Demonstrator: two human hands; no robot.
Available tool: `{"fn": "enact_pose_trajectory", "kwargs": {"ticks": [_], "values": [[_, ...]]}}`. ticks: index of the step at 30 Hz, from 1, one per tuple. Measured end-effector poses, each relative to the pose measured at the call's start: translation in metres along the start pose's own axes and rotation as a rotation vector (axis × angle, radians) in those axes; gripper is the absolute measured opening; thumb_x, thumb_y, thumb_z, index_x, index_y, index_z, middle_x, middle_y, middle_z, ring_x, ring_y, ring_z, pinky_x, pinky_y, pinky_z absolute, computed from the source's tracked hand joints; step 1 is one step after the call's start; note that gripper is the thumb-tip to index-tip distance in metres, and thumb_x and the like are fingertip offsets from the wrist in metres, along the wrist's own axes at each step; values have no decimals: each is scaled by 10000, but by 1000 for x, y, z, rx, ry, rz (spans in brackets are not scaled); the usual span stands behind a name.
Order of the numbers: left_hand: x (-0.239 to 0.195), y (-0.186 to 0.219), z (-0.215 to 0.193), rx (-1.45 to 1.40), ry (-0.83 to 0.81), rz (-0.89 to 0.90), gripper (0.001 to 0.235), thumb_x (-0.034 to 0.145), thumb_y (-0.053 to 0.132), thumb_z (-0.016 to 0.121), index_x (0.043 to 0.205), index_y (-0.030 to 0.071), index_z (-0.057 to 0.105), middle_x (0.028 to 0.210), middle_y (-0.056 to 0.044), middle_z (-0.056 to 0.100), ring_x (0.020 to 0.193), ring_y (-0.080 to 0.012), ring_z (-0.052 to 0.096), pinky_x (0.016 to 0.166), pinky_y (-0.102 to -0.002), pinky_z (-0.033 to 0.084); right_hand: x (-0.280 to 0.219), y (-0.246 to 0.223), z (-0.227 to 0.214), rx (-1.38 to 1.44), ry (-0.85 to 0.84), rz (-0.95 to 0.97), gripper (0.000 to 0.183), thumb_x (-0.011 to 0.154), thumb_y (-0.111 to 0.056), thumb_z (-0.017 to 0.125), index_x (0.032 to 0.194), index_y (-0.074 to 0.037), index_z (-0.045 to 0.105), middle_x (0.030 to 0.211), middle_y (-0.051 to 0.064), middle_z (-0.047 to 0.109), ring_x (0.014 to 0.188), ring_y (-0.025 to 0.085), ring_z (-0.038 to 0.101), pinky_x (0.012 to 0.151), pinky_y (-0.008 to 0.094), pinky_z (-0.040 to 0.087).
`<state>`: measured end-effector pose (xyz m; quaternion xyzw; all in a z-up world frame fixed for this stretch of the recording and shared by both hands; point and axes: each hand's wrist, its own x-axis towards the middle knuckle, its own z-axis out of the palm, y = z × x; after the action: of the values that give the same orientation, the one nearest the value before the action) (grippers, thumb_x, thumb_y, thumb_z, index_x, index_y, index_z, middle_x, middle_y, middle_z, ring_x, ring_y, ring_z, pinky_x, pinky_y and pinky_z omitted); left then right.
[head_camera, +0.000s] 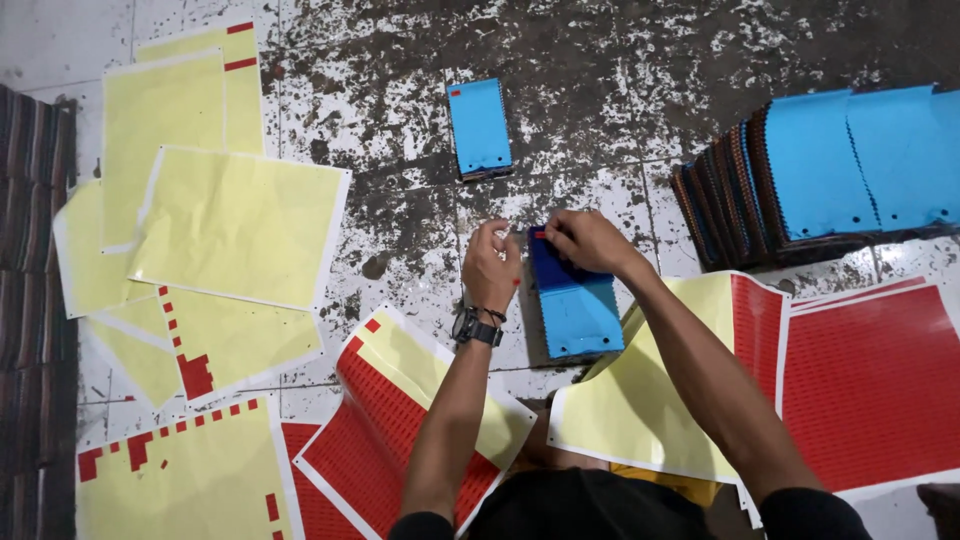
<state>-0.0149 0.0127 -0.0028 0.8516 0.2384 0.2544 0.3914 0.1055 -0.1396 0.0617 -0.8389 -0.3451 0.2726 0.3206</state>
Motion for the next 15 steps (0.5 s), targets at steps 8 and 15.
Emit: {"fn": "enact_pose_trajectory", "kwargs": {"ticks": [8, 15], "values": [[-4, -20, 6, 195, -70, 384, 188, 926, 131, 602, 1075, 208, 687, 875, 71, 524, 899, -250, 681, 704, -386, 606, 6, 31, 31, -194, 75, 122, 278, 1004, -371, 596, 1045, -120, 709, 797, 113, 768, 838, 354, 756, 739, 497, 592], [-2, -37, 22, 451, -72, 594, 316, 907, 252, 553, 1178, 363, 671, 965, 23, 499, 794, -265, 596, 592, -417, 540, 8, 29, 42, -222, 145, 151, 295, 1004, -365, 569, 1100, -120, 700, 898, 164, 761, 889, 427, 740, 744, 568, 586]]}}
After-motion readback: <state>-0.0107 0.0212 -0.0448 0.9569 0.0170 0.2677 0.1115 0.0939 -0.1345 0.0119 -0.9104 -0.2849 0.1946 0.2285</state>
